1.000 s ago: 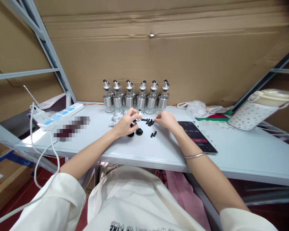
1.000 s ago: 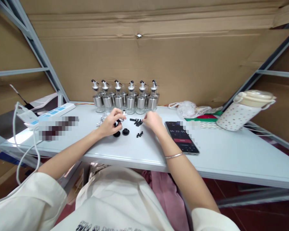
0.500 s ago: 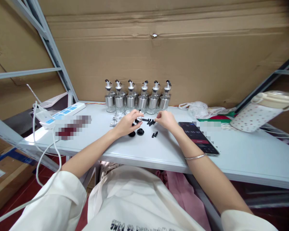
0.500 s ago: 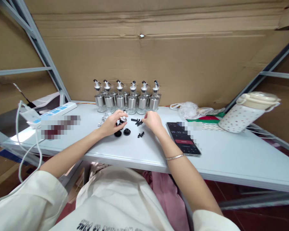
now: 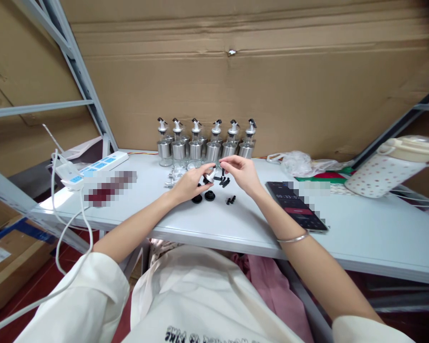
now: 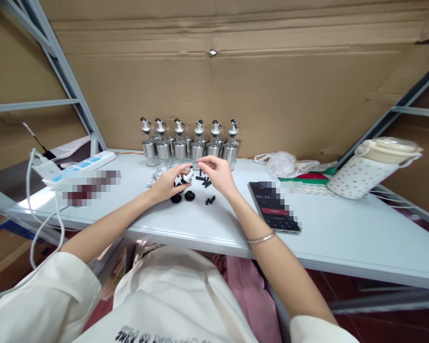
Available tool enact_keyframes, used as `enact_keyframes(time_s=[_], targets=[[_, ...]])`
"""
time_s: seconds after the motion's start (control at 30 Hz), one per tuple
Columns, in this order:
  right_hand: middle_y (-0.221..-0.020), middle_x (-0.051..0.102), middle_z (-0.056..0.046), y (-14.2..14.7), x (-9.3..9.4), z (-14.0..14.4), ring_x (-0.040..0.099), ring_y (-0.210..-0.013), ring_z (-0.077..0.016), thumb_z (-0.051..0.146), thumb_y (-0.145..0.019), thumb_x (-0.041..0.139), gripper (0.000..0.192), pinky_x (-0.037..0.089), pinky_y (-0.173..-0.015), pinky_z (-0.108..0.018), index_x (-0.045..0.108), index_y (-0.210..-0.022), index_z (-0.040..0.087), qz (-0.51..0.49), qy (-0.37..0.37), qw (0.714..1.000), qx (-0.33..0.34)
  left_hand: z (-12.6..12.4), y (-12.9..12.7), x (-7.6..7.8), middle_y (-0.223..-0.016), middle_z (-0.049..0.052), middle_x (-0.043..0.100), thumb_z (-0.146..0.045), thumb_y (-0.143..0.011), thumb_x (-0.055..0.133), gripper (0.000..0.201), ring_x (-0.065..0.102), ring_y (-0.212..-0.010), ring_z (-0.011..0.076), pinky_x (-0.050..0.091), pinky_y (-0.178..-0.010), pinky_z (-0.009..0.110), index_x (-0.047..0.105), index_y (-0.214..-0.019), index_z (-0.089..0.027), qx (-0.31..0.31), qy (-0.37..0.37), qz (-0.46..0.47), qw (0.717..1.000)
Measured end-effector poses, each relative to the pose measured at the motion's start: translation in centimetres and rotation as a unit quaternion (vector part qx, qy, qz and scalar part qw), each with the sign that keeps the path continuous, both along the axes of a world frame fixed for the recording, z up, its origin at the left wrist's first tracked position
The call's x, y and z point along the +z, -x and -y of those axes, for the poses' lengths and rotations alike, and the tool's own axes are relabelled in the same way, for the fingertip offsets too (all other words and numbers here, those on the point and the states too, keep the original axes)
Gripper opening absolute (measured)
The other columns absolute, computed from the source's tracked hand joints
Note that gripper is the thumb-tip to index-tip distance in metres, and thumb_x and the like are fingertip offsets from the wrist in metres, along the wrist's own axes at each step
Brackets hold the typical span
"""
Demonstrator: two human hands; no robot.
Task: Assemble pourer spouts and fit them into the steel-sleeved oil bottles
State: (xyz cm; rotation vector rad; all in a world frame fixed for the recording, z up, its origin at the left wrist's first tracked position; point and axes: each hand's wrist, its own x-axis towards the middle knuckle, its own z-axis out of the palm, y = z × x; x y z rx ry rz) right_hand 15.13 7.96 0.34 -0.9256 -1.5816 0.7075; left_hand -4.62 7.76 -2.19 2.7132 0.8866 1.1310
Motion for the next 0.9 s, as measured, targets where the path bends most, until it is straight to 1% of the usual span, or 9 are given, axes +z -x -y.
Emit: enact_keyframes(time_s=[0.1,0.33,0.4,0.5,0.63,0.73,0.9], targets=[[-0.070,0.066,-0.002,0.32,0.11,0.41,0.059,-0.062,-0.0132,0.037,-0.069,0.066,0.024,0.050,-0.065,-0.030,0.068,-0.081,0.016,-0.007,-0.008,1.000,0.011,0.03,-0.03,0.07,-0.110,0.008,0.066,-0.026,-0.084,0.062,0.052,0.063,-0.097,0.0199,0.047,-0.089,0.034,0.042,-0.131,-0.020,-0.003,-0.002,-0.002,1.000],[-0.073,0.070,-0.004,0.72,-0.18,0.50,0.065,-0.071,-0.0168,0.036,-0.065,0.072,0.022,0.053,-0.071,-0.031,0.069,-0.076,0.017,-0.036,-0.009,0.998,0.046,-0.36,0.01,-0.27,-0.108,0.009,0.067,-0.029,-0.084,0.062,0.052,0.064,-0.092,0.0196,0.048,-0.087,0.035,0.043,-0.131,-0.016,-0.010,-0.018,-0.004,1.000],[-0.074,0.070,-0.004,0.73,-0.31,0.38,0.066,-0.072,-0.0169,0.035,-0.066,0.072,0.020,0.053,-0.071,-0.031,0.070,-0.075,0.017,-0.038,-0.018,0.998,0.042,-0.39,0.01,-0.26,-0.108,0.010,0.067,-0.031,-0.085,0.061,0.052,0.064,-0.093,0.0201,0.048,-0.088,0.035,0.043,-0.131,-0.016,-0.013,-0.020,-0.007,1.000],[-0.077,0.070,-0.004,0.69,-0.42,0.26,0.065,-0.073,-0.0168,0.034,-0.068,0.071,0.018,0.052,-0.072,-0.032,0.070,-0.075,0.018,-0.036,-0.043,0.998,0.017,-0.21,-0.01,-0.09,-0.109,0.010,0.066,-0.032,-0.086,0.059,0.050,0.063,-0.094,0.0199,0.048,-0.089,0.035,0.043,-0.132,-0.018,-0.018,-0.017,-0.007,1.000],[-0.078,0.069,-0.004,0.59,-0.51,0.23,0.065,-0.073,-0.0166,0.034,-0.071,0.069,0.016,0.052,-0.073,-0.032,0.072,-0.076,0.019,-0.013,-0.078,0.997,0.005,0.00,-0.07,0.04,-0.110,0.010,0.066,-0.031,-0.087,0.058,0.049,0.063,-0.094,0.0193,0.048,-0.087,0.035,0.043,-0.131,-0.018,-0.024,-0.017,-0.006,1.000],[-0.078,0.069,-0.004,0.55,-0.59,0.23,0.065,-0.073,-0.0162,0.034,-0.072,0.069,0.016,0.052,-0.072,-0.031,0.072,-0.077,0.019,0.007,-0.083,0.997,0.008,-0.04,-0.12,-0.04,-0.110,0.010,0.065,-0.031,-0.087,0.058,0.047,0.063,-0.093,0.0184,0.048,-0.088,0.034,0.043,-0.130,-0.017,-0.031,-0.016,-0.011,0.999],[-0.079,0.069,-0.004,0.55,-0.60,0.28,0.065,-0.073,-0.0163,0.032,-0.072,0.069,0.015,0.052,-0.071,-0.031,0.072,-0.078,0.019,0.012,-0.077,0.997,0.012,-0.21,-0.11,-0.32,-0.109,0.009,0.064,-0.031,-0.086,0.060,0.050,0.063,-0.090,0.0175,0.048,-0.086,0.033,0.041,-0.130,-0.018,-0.026,-0.020,0.009,0.999]])
